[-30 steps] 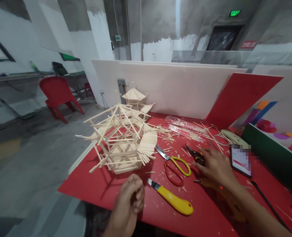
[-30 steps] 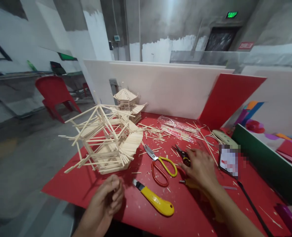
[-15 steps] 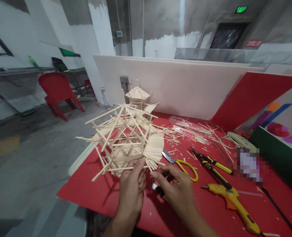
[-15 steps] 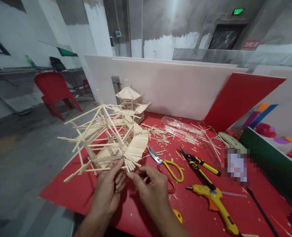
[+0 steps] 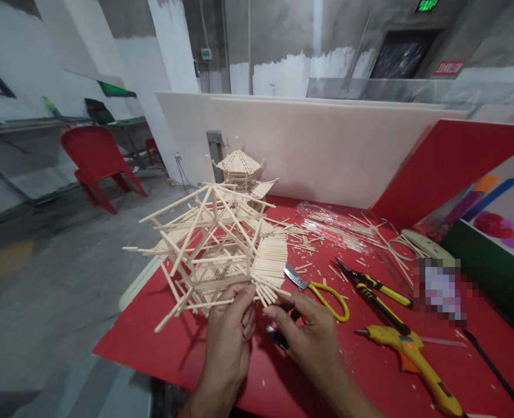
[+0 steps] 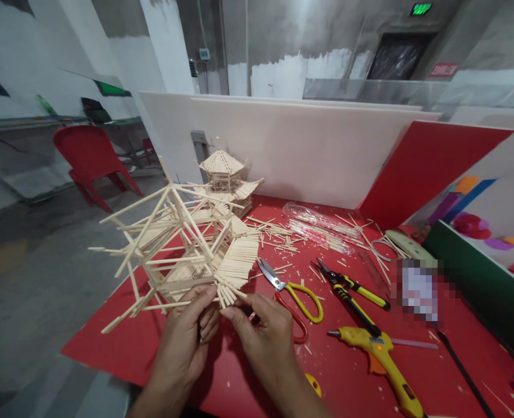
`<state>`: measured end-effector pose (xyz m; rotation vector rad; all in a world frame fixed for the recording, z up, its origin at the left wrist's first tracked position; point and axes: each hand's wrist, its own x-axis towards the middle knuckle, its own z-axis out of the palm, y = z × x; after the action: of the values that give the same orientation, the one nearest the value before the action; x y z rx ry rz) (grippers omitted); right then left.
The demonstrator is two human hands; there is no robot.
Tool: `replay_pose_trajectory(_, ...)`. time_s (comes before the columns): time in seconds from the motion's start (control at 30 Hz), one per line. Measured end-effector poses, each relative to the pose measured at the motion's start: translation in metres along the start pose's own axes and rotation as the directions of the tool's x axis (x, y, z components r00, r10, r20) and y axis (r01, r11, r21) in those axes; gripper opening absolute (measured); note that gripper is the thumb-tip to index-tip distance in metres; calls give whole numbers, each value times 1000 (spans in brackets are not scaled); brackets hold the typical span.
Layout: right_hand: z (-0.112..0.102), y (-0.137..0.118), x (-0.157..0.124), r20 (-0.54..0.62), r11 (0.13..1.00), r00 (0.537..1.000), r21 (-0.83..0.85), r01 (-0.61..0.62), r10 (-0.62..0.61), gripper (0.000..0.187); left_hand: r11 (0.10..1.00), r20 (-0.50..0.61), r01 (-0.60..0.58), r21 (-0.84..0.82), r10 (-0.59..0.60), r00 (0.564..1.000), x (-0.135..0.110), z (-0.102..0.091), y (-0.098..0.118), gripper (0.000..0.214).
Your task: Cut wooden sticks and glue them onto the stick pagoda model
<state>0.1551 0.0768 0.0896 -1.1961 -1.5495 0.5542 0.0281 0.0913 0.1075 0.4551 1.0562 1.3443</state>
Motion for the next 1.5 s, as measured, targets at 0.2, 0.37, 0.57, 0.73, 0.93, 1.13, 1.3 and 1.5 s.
replay_pose_trajectory(0.2,-1,1,3,17,998,1000,58,7,-8,8,1000,-10,-6,6,6,1000,0,1,0,34)
replay_pose_trajectory(0.37,-2,0,4,43,999,999,52,12,-14,9,1000,-17,-2,30,2,1000,-1,1,0,33)
replay_pose_trajectory(0.57,-1,1,3,40,999,999,48,7,-9,11,1000,-28,-11,22,12,1000,0,1,-1,34)
replay_pose_trajectory(0.73,0,4,3,36,998,999,60,-22,20,11,1000,-21,-14,22,14,1000,0,1,-2,34)
replay_pose_trajectory(0.93,-1,6,3,38,998,999,58,-11,9,10,999,-14,-17,41,18,1000,0,1,-2,32)
replay_pose_trajectory(1.13,-4,6,0,50,998,999,64,-22,19,11,999,-1,-23,45,23,1000,0,0,-2,29)
replay_pose_trajectory(1.3,-17,3,-3,81,998,996,46,-33,29,13,999,8,-10,47,10,1000,2,-1,-3,30)
replay_pose_trajectory(1.5,-36,5,-14,68,996,995,-53,-68,71,16,1000,47,2,13,-2,999,0,2,-3,35)
